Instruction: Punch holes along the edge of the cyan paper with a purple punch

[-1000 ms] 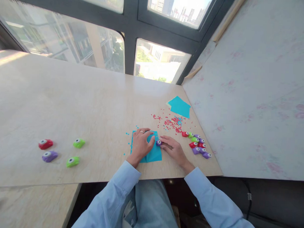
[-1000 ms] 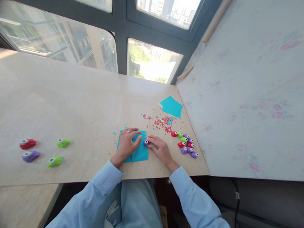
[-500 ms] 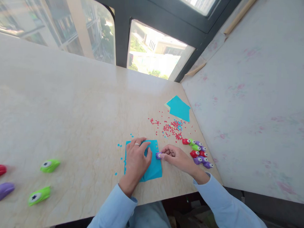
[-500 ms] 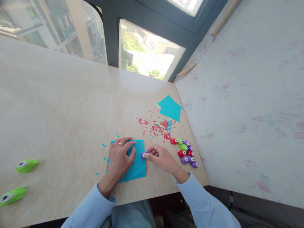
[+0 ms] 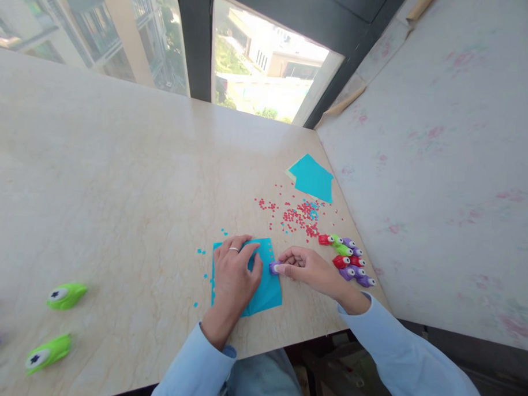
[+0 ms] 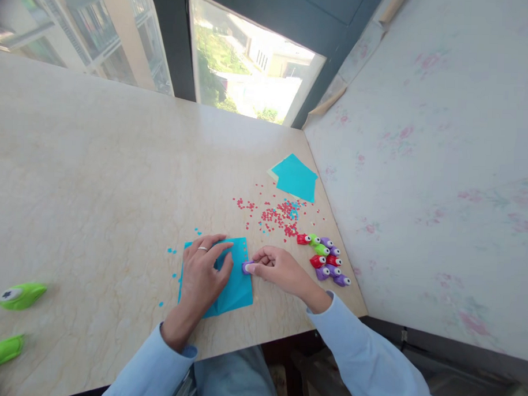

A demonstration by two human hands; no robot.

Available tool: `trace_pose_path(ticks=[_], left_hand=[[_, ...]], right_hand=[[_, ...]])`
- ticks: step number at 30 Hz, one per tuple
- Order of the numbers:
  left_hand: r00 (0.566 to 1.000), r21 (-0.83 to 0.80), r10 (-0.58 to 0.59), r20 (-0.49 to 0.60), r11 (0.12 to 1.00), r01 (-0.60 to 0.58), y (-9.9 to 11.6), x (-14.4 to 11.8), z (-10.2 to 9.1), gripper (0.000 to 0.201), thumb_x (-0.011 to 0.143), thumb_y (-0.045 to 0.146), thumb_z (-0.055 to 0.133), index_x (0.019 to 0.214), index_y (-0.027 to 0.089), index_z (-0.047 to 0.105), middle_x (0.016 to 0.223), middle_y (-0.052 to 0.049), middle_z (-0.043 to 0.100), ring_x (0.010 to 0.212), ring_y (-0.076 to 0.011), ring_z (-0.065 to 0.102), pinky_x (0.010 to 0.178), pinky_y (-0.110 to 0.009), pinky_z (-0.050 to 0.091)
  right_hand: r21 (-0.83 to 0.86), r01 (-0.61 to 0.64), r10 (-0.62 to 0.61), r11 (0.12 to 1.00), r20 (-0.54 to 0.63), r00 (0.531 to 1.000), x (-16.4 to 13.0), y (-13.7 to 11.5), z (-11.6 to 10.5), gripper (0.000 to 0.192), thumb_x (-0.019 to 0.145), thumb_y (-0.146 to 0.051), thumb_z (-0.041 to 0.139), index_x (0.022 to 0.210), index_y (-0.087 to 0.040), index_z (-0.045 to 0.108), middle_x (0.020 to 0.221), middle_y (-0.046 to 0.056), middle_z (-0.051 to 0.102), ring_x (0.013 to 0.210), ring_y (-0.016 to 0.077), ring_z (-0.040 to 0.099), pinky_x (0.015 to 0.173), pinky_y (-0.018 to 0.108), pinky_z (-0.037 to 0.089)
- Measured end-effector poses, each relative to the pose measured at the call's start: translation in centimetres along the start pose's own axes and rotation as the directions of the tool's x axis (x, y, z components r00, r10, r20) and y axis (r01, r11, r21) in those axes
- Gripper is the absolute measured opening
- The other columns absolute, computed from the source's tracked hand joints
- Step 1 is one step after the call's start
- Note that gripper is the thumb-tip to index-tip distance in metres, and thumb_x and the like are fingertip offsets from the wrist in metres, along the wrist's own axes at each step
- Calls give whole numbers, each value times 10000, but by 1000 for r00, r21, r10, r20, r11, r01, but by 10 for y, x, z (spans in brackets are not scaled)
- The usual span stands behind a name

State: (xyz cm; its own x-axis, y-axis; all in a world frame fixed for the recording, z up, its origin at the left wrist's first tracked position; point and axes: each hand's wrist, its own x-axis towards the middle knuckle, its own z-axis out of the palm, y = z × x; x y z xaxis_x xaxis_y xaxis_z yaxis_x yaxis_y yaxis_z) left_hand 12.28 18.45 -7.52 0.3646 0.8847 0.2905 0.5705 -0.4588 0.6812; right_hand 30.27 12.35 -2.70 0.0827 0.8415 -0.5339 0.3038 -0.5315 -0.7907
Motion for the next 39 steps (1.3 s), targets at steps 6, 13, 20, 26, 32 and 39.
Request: trace_pose_path(ticks=[6, 13, 20, 26, 32, 39], left_hand=[[1000, 6, 12, 2, 1000, -12, -1, 0, 1, 142, 830, 189, 596, 936, 232, 680, 1120, -52, 658, 1068, -265, 556, 896, -458, 421], [1000, -7, -6, -17, 1000, 6, 0, 0, 2, 148, 813, 170, 612, 927, 231, 686, 1108, -44, 661, 1068, -266, 554, 911, -456, 415], [1000, -6, -13, 9, 1000, 13, 2, 1, 1, 136, 827, 179, 600, 911, 235, 690, 1110, -48, 658, 1078, -266, 551, 896, -452, 416], [1000, -15, -5, 0, 1000, 5, 1, 2, 2, 138, 823, 178, 599, 911, 223, 696, 1100, -58, 663, 1073, -266, 551, 897, -447, 415], [1000, -36, -21, -9, 999, 20, 1, 2, 2, 173, 826, 170, 597, 958, 204, 703, 1098, -58, 666, 1091, -252, 546, 941, -433, 406], [999, -37, -36, -13, 999, 35, 0, 2, 4, 168, 811, 171, 616, 944, 207, 713, 1093, -51, 670, 1081, -258, 547, 933, -431, 410]], right_hand=[[1, 16, -16, 1000, 24, 1000, 2, -2, -1, 428, 752, -527, 708, 925, -140, 654, 858, 53, 644, 687, 127, 562, 587, 238, 469], [-43, -113, 116, 993, 67, 991, 3, -18, -5, 428, 707, -492, 758, 889, -130, 621, 739, 27, 627, 605, 113, 566, 525, 217, 398], [-149, -132, 146, 980, 90, 985, 5, -23, -11, 451, 715, -526, 758, 913, -140, 634, 787, 49, 652, 638, 125, 591, 505, 208, 387], [-228, -150, 170, 962, 74, 983, 5, -24, -12, 478, 729, -576, 736, 903, -143, 630, 785, 68, 658, 674, 143, 617, 487, 192, 390], [-230, -224, 245, 947, 71, 967, 10, -28, -17, 511, 641, -557, 811, 843, -136, 603, 779, 54, 639, 685, 123, 603, 487, 162, 402], [-334, -269, 286, 903, 3, 958, 19, -42, -12, 370, 673, -379, 832, 726, -147, 549, 604, 6, 564, 572, 115, 553, 473, 192, 464]])
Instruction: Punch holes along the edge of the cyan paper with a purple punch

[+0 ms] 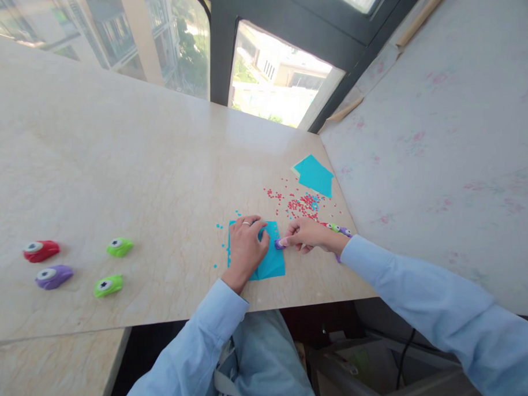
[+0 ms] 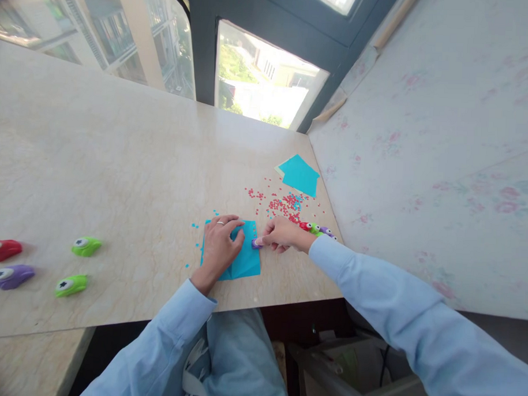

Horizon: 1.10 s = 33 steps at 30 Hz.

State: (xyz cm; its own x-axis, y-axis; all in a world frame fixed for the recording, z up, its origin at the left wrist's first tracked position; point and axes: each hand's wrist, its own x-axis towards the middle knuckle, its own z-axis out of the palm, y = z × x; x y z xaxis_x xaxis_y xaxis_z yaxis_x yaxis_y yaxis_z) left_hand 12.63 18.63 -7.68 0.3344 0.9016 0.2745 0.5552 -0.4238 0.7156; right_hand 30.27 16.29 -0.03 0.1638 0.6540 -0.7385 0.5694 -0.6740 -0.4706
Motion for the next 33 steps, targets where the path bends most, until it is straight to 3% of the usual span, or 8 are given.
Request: trace_pose_path(ticks=[6, 17, 22, 29, 33], left_hand=[[1000, -14, 7, 0, 1000, -7, -1, 0, 0, 167, 811, 175, 613, 941, 204, 714, 1094, -55, 670, 1078, -259, 545, 928, -427, 406], [1000, -22, 4, -9, 1000, -4, -1, 0, 1, 163, 810, 170, 607, 926, 212, 712, 1095, -44, 670, 1089, -247, 542, 933, -421, 397], [1000, -15, 6, -3, 1000, -6, -3, 1, 2, 180, 811, 177, 599, 945, 204, 716, 1096, -49, 672, 1076, -247, 550, 951, -418, 402], [999, -24, 29, -19, 999, -30, -8, 5, 3, 213, 794, 183, 582, 956, 194, 721, 1084, -62, 680, 1061, -255, 565, 964, -419, 403], [1000, -31, 13, -28, 999, -13, -10, 8, 3, 231, 791, 207, 560, 957, 192, 720, 1090, -74, 677, 1078, -272, 559, 1007, -442, 376]], right_hand=[[-308, -71, 48, 949, -81, 996, 0, -24, 12, 300, 781, -276, 746, 652, -146, 508, 507, 14, 537, 451, 120, 509, 423, 223, 428], [-496, -126, 71, 859, -128, 989, 6, -30, 18, 222, 783, -286, 733, 704, -133, 593, 479, 12, 526, 412, 117, 481, 433, 224, 339], [-450, -112, 42, 886, -164, 986, 5, -26, 20, 211, 770, -291, 748, 734, -135, 611, 475, -1, 523, 407, 107, 474, 446, 219, 335], [-316, 25, -108, 948, -248, 963, 4, 1, 21, 264, 754, -334, 763, 659, -135, 617, 496, 5, 551, 457, 103, 498, 492, 217, 343], [-108, 165, -194, 980, -389, 900, -6, 31, 43, 368, 848, -437, 653, 655, -127, 613, 555, 13, 579, 528, 108, 534, 536, 218, 345]])
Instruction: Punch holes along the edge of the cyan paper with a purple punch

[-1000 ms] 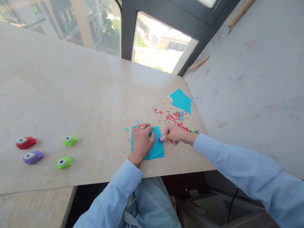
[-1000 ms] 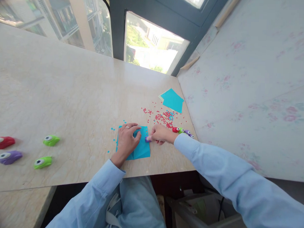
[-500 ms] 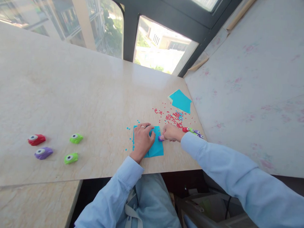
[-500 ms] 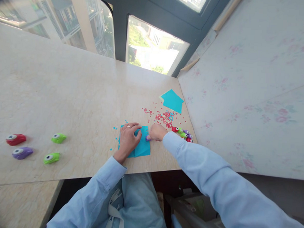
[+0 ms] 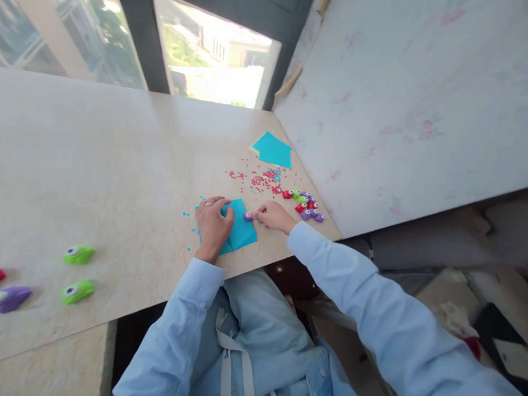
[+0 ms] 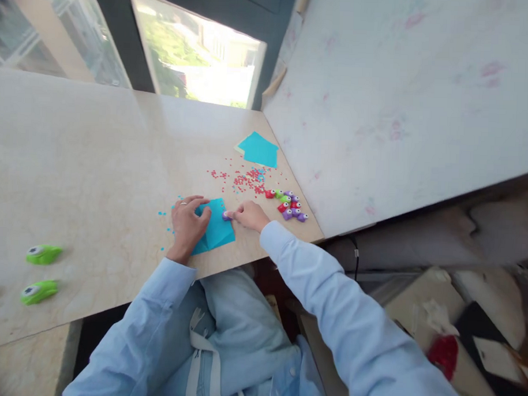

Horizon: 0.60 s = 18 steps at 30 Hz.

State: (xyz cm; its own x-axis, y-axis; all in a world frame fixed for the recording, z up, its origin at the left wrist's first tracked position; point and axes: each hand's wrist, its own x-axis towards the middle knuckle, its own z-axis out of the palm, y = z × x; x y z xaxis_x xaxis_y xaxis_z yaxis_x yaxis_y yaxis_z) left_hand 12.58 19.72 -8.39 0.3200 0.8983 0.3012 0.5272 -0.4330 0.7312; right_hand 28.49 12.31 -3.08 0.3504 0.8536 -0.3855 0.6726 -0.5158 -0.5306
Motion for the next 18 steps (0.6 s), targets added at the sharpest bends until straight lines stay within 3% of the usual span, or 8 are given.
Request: trace_pose_path(ticks=[2, 4, 6, 10, 13, 15, 18], left_hand=[[1000, -7, 7, 7, 1000, -7, -1, 1, 0, 229, 792, 215, 550, 946, 195, 718, 1096, -75, 677, 1080, -270, 564, 1036, -452, 353], [1000, -14, 14, 12, 1000, -14, -2, 2, 0, 223, 783, 219, 552, 931, 195, 718, 1088, -78, 680, 1071, -269, 574, 1047, -457, 343], [1000, -24, 14, 8, 1000, -13, -3, 2, 0, 220, 776, 226, 556, 922, 194, 718, 1076, -79, 683, 1062, -268, 580, 1036, -454, 356], [1000, -34, 4, 3, 999, -3, -3, 3, -1, 220, 786, 241, 546, 918, 195, 717, 1064, -75, 687, 1043, -261, 584, 997, -433, 394], [1000, -28, 13, 3, 1000, -13, -2, 3, -3, 217, 797, 234, 543, 918, 190, 718, 1052, -75, 689, 1037, -256, 583, 997, -425, 400], [1000, -31, 28, -10, 999, -28, -2, 2, -3, 214, 804, 228, 544, 922, 185, 718, 1048, -74, 690, 1037, -252, 581, 995, -417, 403], [999, -45, 36, -38, 998, -38, -2, 1, -4, 207, 815, 219, 541, 920, 178, 714, 1048, -73, 690, 1035, -244, 581, 986, -402, 410]], right_hand=[[103, 8, 13, 995, -196, 980, -18, 10, 16, 324, 893, -406, 589, 720, -133, 609, 639, 13, 614, 599, 116, 557, 574, 219, 352], [195, 63, 21, 979, -401, 916, -37, 18, 35, 266, 916, -364, 544, 777, -146, 606, 727, 11, 635, 684, 122, 570, 626, 219, 367], [282, 128, 30, 951, -496, 868, -54, 22, 54, 235, 925, -356, 513, 840, -154, 600, 775, 10, 638, 716, 124, 569, 667, 214, 391], [161, 214, -79, 964, -593, 801, -71, 27, 78, 214, 939, -301, 452, 875, -166, 604, 854, 40, 634, 807, 152, 568, 768, 239, 408], [47, 182, -111, 982, -633, 766, -69, 29, 86, 210, 937, -265, 441, 922, -157, 620, 891, 61, 641, 837, 168, 571, 811, 257, 404], [36, 128, -76, 991, -638, 766, -66, 30, 87, 240, 938, -261, 442, 1058, -139, 611, 882, 59, 644, 834, 170, 580, 816, 260, 407], [-33, 65, -72, 997, -605, 793, -61, 28, 83, 443, 952, -346, 459, 1322, -105, 493, 887, 65, 640, 854, 181, 589, 813, 263, 409]])
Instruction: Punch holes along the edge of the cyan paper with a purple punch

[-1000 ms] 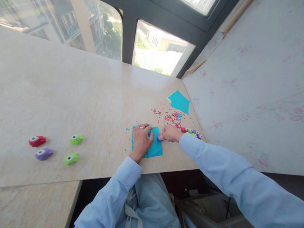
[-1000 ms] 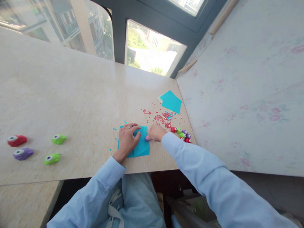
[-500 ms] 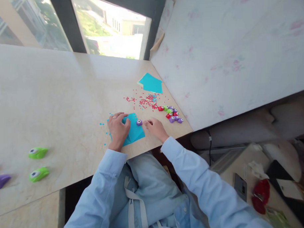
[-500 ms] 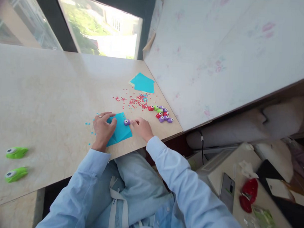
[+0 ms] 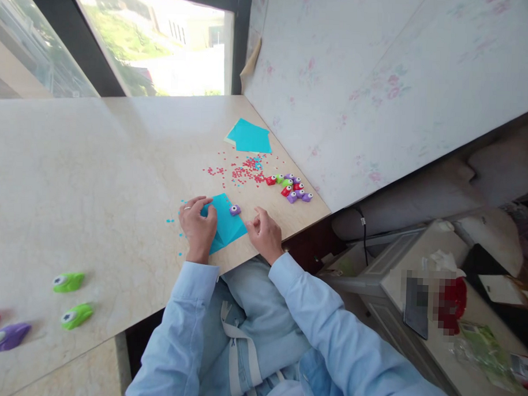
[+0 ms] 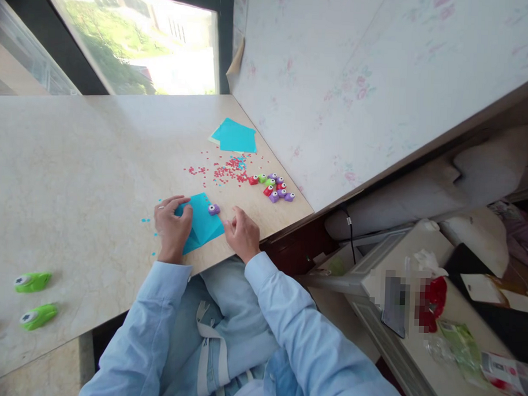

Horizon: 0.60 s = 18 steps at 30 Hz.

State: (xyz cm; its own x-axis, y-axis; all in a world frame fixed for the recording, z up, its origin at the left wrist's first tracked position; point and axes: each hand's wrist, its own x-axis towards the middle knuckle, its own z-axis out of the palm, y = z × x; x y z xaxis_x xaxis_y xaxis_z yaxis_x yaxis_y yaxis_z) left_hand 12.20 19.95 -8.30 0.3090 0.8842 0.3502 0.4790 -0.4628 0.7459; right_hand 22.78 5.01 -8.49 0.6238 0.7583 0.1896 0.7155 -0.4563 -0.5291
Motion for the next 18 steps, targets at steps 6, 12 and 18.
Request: trace_pose_path(ticks=[6, 12, 18], left_hand=[[999, -52, -7, -38, 999, 5, -1, -1, 0, 190, 813, 190, 534, 898, 174, 703, 1019, -72, 689, 1017, -229, 580, 985, -393, 407], [999, -43, -14, -30, 999, 13, -2, 0, 0, 175, 805, 195, 541, 877, 188, 701, 1011, -53, 689, 1009, -219, 587, 991, -379, 404], [999, -27, -36, -33, 999, 36, 1, 0, -1, 177, 807, 191, 526, 871, 191, 691, 1009, -56, 685, 1023, -222, 586, 989, -377, 409]], right_hand=[[-274, 69, -19, 959, 180, 983, 22, -15, -8, 728, 918, -647, 442, 1524, -288, 259, 1100, 96, 628, 876, 218, 609, 696, 269, 398], [-242, 99, -39, 965, 243, 969, 42, -21, -5, 473, 949, -643, 376, 1238, -332, 585, 1027, 34, 678, 895, 208, 624, 666, 263, 366], [-242, -36, 79, 970, 172, 982, 43, -22, 0, 361, 978, -524, 403, 1153, -278, 600, 992, 41, 696, 862, 199, 638, 647, 261, 338]])
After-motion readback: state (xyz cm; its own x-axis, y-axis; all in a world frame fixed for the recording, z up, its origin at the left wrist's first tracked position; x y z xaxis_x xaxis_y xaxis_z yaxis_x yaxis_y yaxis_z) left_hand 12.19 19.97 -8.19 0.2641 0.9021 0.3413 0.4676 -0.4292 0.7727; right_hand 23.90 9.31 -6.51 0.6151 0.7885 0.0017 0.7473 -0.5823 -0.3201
